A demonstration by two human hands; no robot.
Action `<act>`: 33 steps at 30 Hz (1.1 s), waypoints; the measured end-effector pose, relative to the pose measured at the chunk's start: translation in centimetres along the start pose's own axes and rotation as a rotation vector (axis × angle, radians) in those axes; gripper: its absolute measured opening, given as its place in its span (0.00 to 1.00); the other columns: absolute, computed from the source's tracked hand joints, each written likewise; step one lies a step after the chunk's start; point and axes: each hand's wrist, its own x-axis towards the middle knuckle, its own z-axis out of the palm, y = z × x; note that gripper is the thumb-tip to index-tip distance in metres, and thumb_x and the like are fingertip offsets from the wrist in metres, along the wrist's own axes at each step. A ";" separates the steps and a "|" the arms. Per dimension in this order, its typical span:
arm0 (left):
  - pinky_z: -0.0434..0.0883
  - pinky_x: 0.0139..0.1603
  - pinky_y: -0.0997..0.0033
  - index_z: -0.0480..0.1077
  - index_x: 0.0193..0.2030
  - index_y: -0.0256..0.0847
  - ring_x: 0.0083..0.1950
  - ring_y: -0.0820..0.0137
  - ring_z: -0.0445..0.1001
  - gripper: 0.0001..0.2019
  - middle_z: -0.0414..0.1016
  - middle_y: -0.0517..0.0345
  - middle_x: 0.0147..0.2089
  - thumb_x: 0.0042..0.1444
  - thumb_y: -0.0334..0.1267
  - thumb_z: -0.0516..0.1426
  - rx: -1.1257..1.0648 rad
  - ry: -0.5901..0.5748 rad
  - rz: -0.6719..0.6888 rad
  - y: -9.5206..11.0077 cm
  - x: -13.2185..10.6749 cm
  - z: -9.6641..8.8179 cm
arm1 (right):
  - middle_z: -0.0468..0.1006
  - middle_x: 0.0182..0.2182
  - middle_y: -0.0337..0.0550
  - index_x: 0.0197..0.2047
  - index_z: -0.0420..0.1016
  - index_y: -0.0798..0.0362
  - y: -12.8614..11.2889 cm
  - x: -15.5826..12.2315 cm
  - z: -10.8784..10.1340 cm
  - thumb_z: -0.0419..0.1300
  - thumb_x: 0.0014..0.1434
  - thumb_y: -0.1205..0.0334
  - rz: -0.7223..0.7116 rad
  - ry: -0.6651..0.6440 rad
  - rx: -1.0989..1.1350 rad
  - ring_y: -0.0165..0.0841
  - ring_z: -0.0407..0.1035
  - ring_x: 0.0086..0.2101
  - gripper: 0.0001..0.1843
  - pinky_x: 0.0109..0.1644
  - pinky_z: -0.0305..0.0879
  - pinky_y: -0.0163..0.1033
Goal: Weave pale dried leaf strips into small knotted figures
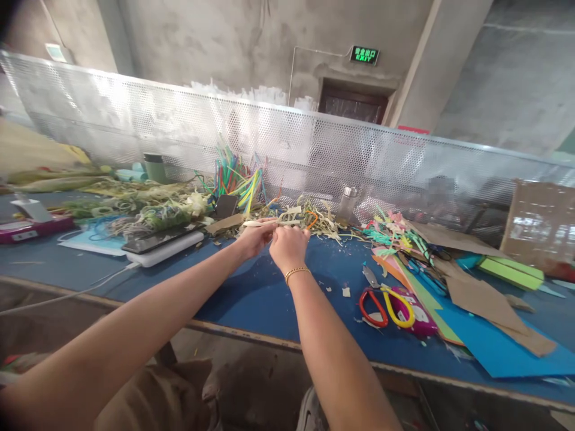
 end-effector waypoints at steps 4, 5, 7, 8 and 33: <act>0.67 0.28 0.76 0.74 0.28 0.34 0.27 0.75 0.71 0.10 0.76 0.57 0.27 0.38 0.32 0.68 -0.020 0.054 -0.014 -0.1 -0.4 0.5 | 0.78 0.35 0.45 0.33 0.75 0.51 0.1 0.2 0.3 0.52 0.61 0.61 -0.054 -0.018 0.031 0.37 0.66 0.41 0.11 0.45 0.47 0.44; 0.66 0.28 0.76 0.74 0.28 0.34 0.27 0.75 0.72 0.10 0.77 0.57 0.27 0.38 0.32 0.68 -0.027 0.079 -0.018 -0.1 -0.5 0.6 | 0.78 0.36 0.44 0.33 0.75 0.50 0.1 0.2 0.3 0.53 0.61 0.61 -0.065 -0.016 0.036 0.37 0.66 0.41 0.10 0.45 0.47 0.44; 0.66 0.29 0.75 0.75 0.28 0.34 0.28 0.74 0.72 0.10 0.78 0.56 0.28 0.37 0.32 0.68 -0.041 0.118 -0.020 0.1 -0.7 0.7 | 0.78 0.36 0.43 0.32 0.74 0.50 0.1 0.3 0.3 0.53 0.61 0.61 -0.083 -0.011 0.043 0.37 0.66 0.41 0.09 0.45 0.47 0.44; 0.66 0.29 0.75 0.75 0.28 0.34 0.28 0.74 0.72 0.10 0.78 0.55 0.28 0.37 0.32 0.68 -0.043 0.127 -0.017 0.2 -0.7 0.7 | 0.78 0.36 0.43 0.32 0.74 0.51 0.0 0.3 0.3 0.53 0.61 0.62 -0.089 -0.012 0.045 0.37 0.65 0.41 0.10 0.45 0.47 0.44; 0.66 0.28 0.76 0.71 0.26 0.35 0.26 0.75 0.71 0.09 0.74 0.58 0.25 0.38 0.31 0.67 0.037 0.123 0.005 0.0 -0.4 -0.1 | 0.79 0.35 0.41 0.32 0.75 0.50 0.3 0.1 1.2 0.55 0.60 0.61 -0.180 -0.110 0.044 0.35 0.67 0.41 0.10 0.45 0.48 0.42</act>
